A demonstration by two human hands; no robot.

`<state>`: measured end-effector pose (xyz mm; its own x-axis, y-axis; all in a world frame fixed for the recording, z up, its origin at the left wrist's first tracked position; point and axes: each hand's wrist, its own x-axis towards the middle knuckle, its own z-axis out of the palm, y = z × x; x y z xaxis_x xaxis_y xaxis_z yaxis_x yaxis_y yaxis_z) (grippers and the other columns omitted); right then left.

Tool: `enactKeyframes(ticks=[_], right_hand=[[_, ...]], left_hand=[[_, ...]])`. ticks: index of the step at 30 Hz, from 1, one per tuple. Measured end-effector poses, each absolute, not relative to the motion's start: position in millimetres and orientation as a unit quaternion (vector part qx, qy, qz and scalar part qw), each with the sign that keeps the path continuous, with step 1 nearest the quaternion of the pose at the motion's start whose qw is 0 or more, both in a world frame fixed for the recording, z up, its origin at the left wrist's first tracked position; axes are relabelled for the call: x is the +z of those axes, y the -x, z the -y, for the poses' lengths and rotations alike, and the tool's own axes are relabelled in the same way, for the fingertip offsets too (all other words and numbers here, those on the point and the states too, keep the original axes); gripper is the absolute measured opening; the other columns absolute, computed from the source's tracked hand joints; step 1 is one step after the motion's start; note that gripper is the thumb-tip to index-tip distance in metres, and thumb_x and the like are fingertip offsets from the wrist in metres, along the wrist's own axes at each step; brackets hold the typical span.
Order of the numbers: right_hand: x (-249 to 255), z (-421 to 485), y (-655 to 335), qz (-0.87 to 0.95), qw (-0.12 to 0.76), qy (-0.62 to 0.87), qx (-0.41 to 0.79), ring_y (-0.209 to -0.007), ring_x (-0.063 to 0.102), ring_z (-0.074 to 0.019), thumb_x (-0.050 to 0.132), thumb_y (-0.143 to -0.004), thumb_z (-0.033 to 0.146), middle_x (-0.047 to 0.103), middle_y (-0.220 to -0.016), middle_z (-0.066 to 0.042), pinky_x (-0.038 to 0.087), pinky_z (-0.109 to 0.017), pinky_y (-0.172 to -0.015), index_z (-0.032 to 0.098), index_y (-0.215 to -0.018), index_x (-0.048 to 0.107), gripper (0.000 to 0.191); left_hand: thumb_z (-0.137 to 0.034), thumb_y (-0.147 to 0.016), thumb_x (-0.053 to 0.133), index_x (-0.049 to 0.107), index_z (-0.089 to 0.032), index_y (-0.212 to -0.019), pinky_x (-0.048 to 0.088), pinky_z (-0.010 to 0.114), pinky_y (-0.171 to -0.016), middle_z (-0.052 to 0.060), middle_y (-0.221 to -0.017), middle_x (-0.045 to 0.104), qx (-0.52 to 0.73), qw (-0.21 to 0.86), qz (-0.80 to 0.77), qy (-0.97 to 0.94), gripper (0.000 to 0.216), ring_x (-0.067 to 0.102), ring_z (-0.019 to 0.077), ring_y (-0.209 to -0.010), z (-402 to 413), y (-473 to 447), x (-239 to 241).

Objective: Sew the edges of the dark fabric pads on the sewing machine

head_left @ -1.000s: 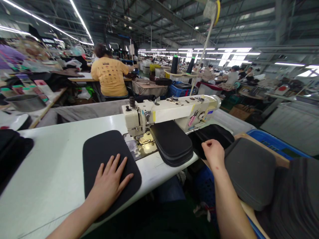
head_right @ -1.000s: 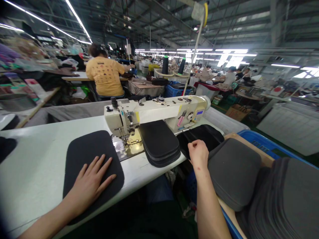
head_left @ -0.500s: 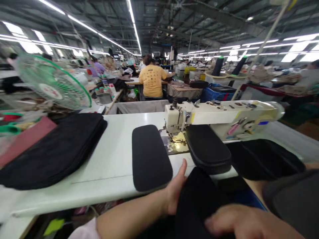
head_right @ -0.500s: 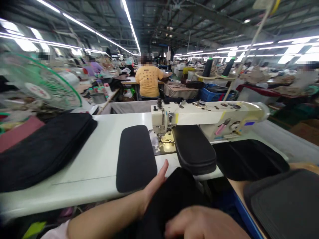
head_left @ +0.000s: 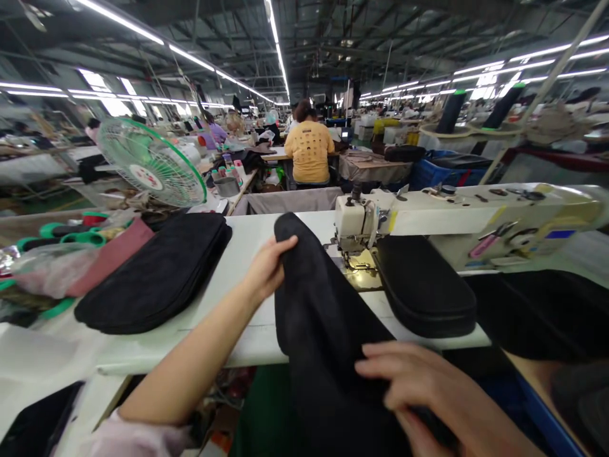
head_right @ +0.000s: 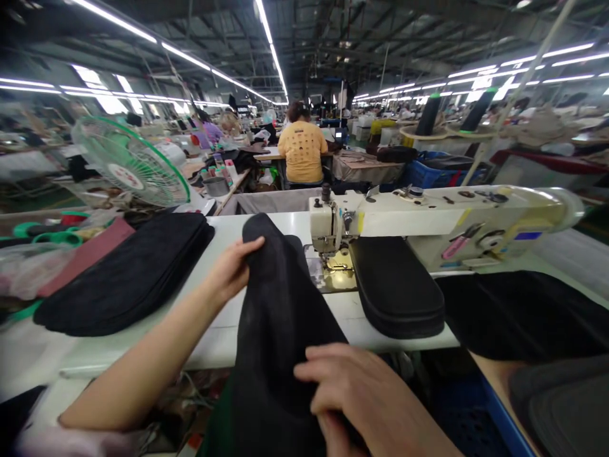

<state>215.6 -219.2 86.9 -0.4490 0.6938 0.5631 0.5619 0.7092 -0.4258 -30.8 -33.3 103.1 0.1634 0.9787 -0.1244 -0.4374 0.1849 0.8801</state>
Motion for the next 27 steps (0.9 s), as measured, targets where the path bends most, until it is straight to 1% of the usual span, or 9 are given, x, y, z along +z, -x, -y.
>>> enactKeyframes(ticks=[3,5,8,11,14,16,18,21,27], right_hand=[[64,182,-184,0.842,0.393,0.368,0.042,-0.12,0.063,-0.0211,0.046,-0.097,0.012,0.072,-0.118,-0.006,0.052,-0.045,-0.105,0.024,-0.104,0.057,0.018],[33,160,-163,0.835,0.403,0.374,0.009,-0.119,0.062,-0.0215,0.043,-0.099,0.01,0.072,-0.115,-0.008,0.049,-0.048,-0.107,0.02,-0.103,0.058,0.019],[-12,144,-145,0.822,0.405,0.398,-0.042,-0.114,0.062,-0.0244,0.043,-0.1,0.009,0.071,-0.115,-0.01,0.05,-0.047,-0.1,0.018,-0.099,0.061,0.019],[-34,150,-143,0.797,0.395,0.455,-0.045,-0.105,0.063,-0.0253,0.048,-0.101,0.017,0.068,-0.117,-0.013,0.051,-0.042,-0.089,0.016,-0.106,0.064,0.017],[-37,166,-145,0.784,0.386,0.482,-0.059,-0.083,0.064,-0.021,0.053,-0.102,0.021,0.069,-0.095,-0.01,0.046,-0.034,-0.073,0.014,-0.114,0.066,0.019],[-36,173,-146,0.787,0.377,0.48,-0.081,-0.068,0.061,-0.0172,0.055,-0.101,0.02,0.066,-0.077,-0.004,0.039,-0.032,-0.063,0.012,-0.115,0.066,0.019],[-34,176,-144,0.793,0.365,0.478,-0.099,-0.059,0.057,-0.0149,0.056,-0.101,0.019,0.062,-0.067,-0.001,0.033,-0.033,-0.059,0.011,-0.114,0.067,0.019],[-31,175,-138,0.802,0.342,0.478,-0.103,-0.056,0.057,-0.0146,0.057,-0.101,0.019,0.062,-0.064,0.0,0.03,-0.034,-0.056,0.011,-0.113,0.068,0.019],[-18,170,-127,0.823,0.265,0.498,-0.066,-0.054,0.057,-0.0166,0.063,-0.093,0.017,0.063,-0.065,-0.001,0.028,-0.034,-0.053,0.012,-0.103,0.071,0.014]], left_hand=[[-0.006,-0.077,0.065,0.066,-0.012,-0.093,0.062,0.026,-0.073,0.006,-0.08,0.075,0.507,0.622,-0.425,-0.419,0.017,0.072,0.0159,-0.068,-19,57,100],[-0.001,-0.071,0.064,0.066,-0.013,-0.088,0.061,0.023,-0.066,0.004,-0.074,0.074,0.459,0.602,-0.489,-0.434,0.02,0.071,0.0148,-0.063,-45,65,86],[0.001,-0.067,0.067,0.065,-0.013,-0.079,0.058,0.022,-0.055,0.005,-0.068,0.072,0.389,0.59,-0.553,-0.44,0.018,0.068,0.015,-0.056,-69,69,61],[-0.011,-0.072,0.076,0.065,-0.013,-0.077,0.056,0.022,-0.053,0.007,-0.068,0.072,0.338,0.569,-0.598,-0.453,0.012,0.066,0.0149,-0.056,-84,70,48],[-0.024,-0.07,0.084,0.066,-0.014,-0.077,0.054,0.022,-0.052,0.006,-0.067,0.071,0.304,0.527,-0.636,-0.474,0.021,0.066,0.0162,-0.059,-100,68,45],[-0.024,-0.065,0.087,0.066,-0.015,-0.074,0.049,0.021,-0.05,0.004,-0.063,0.068,0.286,0.49,-0.66,-0.493,0.025,0.064,0.0164,-0.058,-111,66,42],[-0.021,-0.062,0.088,0.067,-0.016,-0.073,0.044,0.021,-0.049,0.003,-0.06,0.065,0.269,0.454,-0.677,-0.513,0.024,0.063,0.0165,-0.059,-119,65,37],[-0.019,-0.06,0.086,0.068,-0.017,-0.072,0.04,0.022,-0.05,0.002,-0.06,0.064,0.248,0.41,-0.69,-0.543,0.022,0.063,0.0183,-0.063,-125,64,28],[-0.024,-0.061,0.083,0.067,-0.017,-0.073,0.041,0.027,-0.057,0.003,-0.065,0.063,0.232,0.358,-0.694,-0.58,0.021,0.062,0.021,-0.067,-128,65,15]])
